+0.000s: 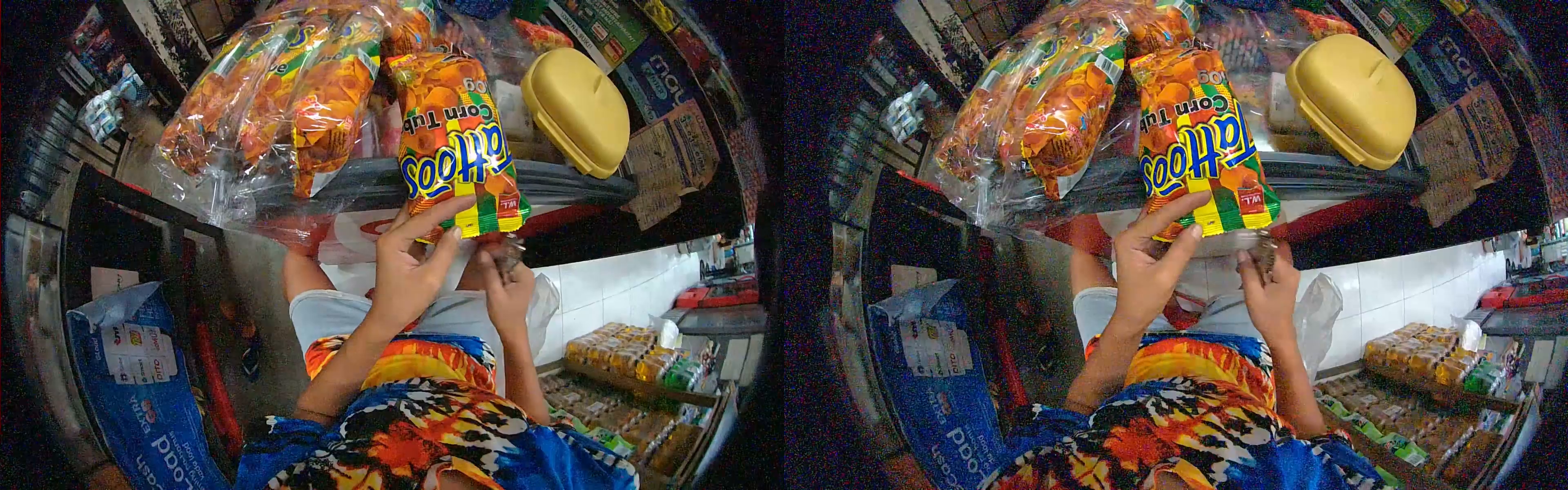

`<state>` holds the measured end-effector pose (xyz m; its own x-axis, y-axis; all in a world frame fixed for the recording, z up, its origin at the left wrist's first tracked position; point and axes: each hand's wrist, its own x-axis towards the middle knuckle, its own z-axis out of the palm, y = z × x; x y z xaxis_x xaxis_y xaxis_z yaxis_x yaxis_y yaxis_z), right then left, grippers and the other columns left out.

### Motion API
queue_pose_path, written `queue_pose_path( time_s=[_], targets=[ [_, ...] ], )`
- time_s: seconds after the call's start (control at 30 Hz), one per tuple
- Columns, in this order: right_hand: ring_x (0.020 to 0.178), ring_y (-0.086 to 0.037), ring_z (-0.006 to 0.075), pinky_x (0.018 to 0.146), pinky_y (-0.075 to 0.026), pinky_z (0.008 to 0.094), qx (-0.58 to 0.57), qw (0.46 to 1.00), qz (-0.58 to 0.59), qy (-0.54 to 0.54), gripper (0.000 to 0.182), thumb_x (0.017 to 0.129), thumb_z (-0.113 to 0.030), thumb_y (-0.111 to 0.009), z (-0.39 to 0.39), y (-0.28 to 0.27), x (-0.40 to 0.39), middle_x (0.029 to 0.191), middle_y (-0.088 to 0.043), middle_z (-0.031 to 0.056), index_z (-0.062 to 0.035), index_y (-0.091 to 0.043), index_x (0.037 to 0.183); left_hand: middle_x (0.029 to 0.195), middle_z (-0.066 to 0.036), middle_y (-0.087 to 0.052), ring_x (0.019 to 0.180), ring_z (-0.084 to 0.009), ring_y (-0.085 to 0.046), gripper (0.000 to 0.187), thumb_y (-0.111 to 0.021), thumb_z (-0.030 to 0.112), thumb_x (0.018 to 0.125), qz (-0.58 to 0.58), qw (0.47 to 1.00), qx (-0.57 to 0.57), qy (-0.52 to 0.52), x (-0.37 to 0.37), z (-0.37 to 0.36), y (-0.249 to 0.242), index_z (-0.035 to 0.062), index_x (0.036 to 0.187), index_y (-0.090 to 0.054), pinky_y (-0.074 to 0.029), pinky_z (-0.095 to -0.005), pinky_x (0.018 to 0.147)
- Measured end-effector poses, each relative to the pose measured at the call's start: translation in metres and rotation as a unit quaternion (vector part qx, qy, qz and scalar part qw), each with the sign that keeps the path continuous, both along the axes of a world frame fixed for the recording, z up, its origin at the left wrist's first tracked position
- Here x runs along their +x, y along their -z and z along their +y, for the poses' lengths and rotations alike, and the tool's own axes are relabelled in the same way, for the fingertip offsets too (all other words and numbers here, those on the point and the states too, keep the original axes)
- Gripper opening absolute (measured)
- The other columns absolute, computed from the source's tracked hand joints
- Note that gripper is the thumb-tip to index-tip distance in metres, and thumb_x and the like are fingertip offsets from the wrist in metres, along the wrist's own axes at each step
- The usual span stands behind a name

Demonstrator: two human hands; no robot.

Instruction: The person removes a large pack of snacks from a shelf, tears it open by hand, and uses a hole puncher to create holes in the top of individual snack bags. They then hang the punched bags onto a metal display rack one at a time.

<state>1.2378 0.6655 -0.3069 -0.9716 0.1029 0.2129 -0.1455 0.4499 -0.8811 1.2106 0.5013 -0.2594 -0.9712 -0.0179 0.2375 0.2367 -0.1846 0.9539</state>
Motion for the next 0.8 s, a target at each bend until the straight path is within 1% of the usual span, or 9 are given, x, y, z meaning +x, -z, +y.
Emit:
queue_pose_path(
  time_s=[0.07, 0.13, 0.23, 0.33, 0.47, 0.57, 0.63, 0.77, 0.8],
  targets=[
    [0.061, -0.058, 0.0117, 0.057, -0.047, 0.0282, -0.139, 0.989, 0.02, 0.053, 0.012, 0.088, -0.01, -0.062, -0.003, -0.014, 0.007, 0.071, -0.064, 0.0066, 0.002, -0.063, 0.092, 0.116, -0.013, -0.061, 0.105, -0.0187, -0.057, 0.033, -0.059, -0.005, 0.08, -0.001, 1.0, -0.016, -0.005, 0.0, 0.002, 0.001, 0.0033, 0.112, -0.067, -0.044, -0.0303, 0.092],
    [0.065, -0.059, 0.0135, 0.059, -0.048, 0.0283, -0.164, 0.985, 0.021, 0.05, 0.015, 0.09, -0.01, -0.059, -0.008, -0.023, 0.005, 0.077, -0.065, 0.0078, 0.0032, -0.061, 0.096, 0.114, -0.012, -0.062, 0.102, -0.0193, -0.059, 0.032, -0.062, -0.004, 0.079, -0.038, 0.999, 0.027, -0.001, 0.0, 0.005, 0.001, 0.0033, 0.11, -0.067, -0.044, -0.0307, 0.091],
    [0.068, -0.061, 0.0144, 0.065, -0.05, 0.0292, -0.375, 0.927, 0.036, -0.003, 0.016, 0.091, -0.01, -0.058, -0.019, -0.025, -0.005, 0.08, -0.065, 0.0103, 0.0045, -0.061, 0.097, 0.115, -0.011, -0.061, 0.101, -0.0178, -0.059, 0.031, -0.062, -0.004, 0.079, -0.036, 0.999, 0.022, -0.004, 0.001, 0.007, -0.002, 0.0031, 0.109, -0.068, -0.045, -0.0297, 0.089],
    [0.068, -0.061, 0.0155, 0.066, -0.051, 0.03, -0.435, 0.9, 0.022, -0.012, 0.015, 0.089, -0.008, -0.059, -0.03, -0.035, -0.011, 0.079, -0.065, 0.01, 0.0045, -0.061, 0.097, 0.113, -0.01, -0.061, 0.101, -0.0157, -0.058, 0.03, -0.062, -0.004, 0.08, -0.045, 0.997, 0.059, 0.003, 0.004, 0.006, -0.003, 0.0031, 0.109, -0.067, -0.047, -0.0282, 0.086],
    [0.068, -0.062, 0.0161, 0.066, -0.051, 0.0301, -0.423, 0.906, -0.001, -0.004, 0.012, 0.088, -0.005, -0.061, -0.037, -0.047, -0.013, 0.078, -0.065, 0.0095, 0.0045, -0.062, 0.095, 0.112, -0.009, -0.06, 0.1, -0.0139, -0.058, 0.031, -0.061, -0.004, 0.081, -0.049, 0.997, 0.057, -0.002, 0.006, 0.001, -0.005, 0.0031, 0.11, -0.067, -0.049, -0.0267, 0.083],
    [0.068, -0.061, 0.0156, 0.065, -0.05, 0.0293, -0.449, 0.894, -0.002, -0.018, 0.01, 0.086, -0.003, -0.062, -0.037, -0.048, -0.011, 0.077, -0.065, 0.0088, 0.0045, -0.062, 0.093, 0.111, -0.009, -0.06, 0.1, -0.0153, -0.058, 0.031, -0.06, -0.005, 0.081, -0.067, 0.995, 0.069, 0.007, 0.007, 0.001, -0.008, 0.0032, 0.11, -0.067, -0.048, -0.0278, 0.085],
    [0.067, -0.061, 0.0171, 0.062, -0.051, 0.0303, -0.441, 0.897, -0.003, -0.032, 0.015, 0.084, -0.001, -0.064, -0.034, -0.047, -0.01, 0.08, -0.064, 0.0095, 0.0023, -0.057, 0.097, 0.11, -0.01, -0.059, 0.101, -0.0172, -0.058, 0.03, -0.06, -0.005, 0.081, -0.058, 0.998, 0.034, -0.012, 0.008, 0.004, -0.009, 0.0036, 0.109, -0.067, -0.047, -0.0291, 0.087],
    [0.067, -0.061, 0.0177, 0.061, -0.051, 0.0295, -0.418, 0.908, -0.005, -0.032, 0.014, 0.084, -0.001, -0.064, -0.033, -0.049, -0.007, 0.081, -0.064, 0.0099, 0.0018, -0.057, 0.096, 0.11, -0.01, -0.06, 0.103, -0.0187, -0.058, 0.029, -0.06, -0.004, 0.08, -0.041, 0.998, 0.031, -0.027, 0.008, 0.009, -0.007, 0.0036, 0.107, -0.067, -0.045, -0.0299, 0.088],
    [0.067, -0.061, 0.0169, 0.061, -0.05, 0.0295, -0.445, 0.895, -0.002, -0.021, 0.014, 0.083, -0.001, -0.065, -0.033, -0.051, -0.008, 0.08, -0.064, 0.0094, 0.0014, -0.057, 0.095, 0.112, -0.011, -0.058, 0.104, -0.0197, -0.057, 0.034, -0.063, -0.003, 0.079, -0.027, 0.999, 0.026, -0.012, 0.007, 0.008, -0.001, 0.0042, 0.112, -0.064, -0.046, -0.03, 0.088]
  ],
)
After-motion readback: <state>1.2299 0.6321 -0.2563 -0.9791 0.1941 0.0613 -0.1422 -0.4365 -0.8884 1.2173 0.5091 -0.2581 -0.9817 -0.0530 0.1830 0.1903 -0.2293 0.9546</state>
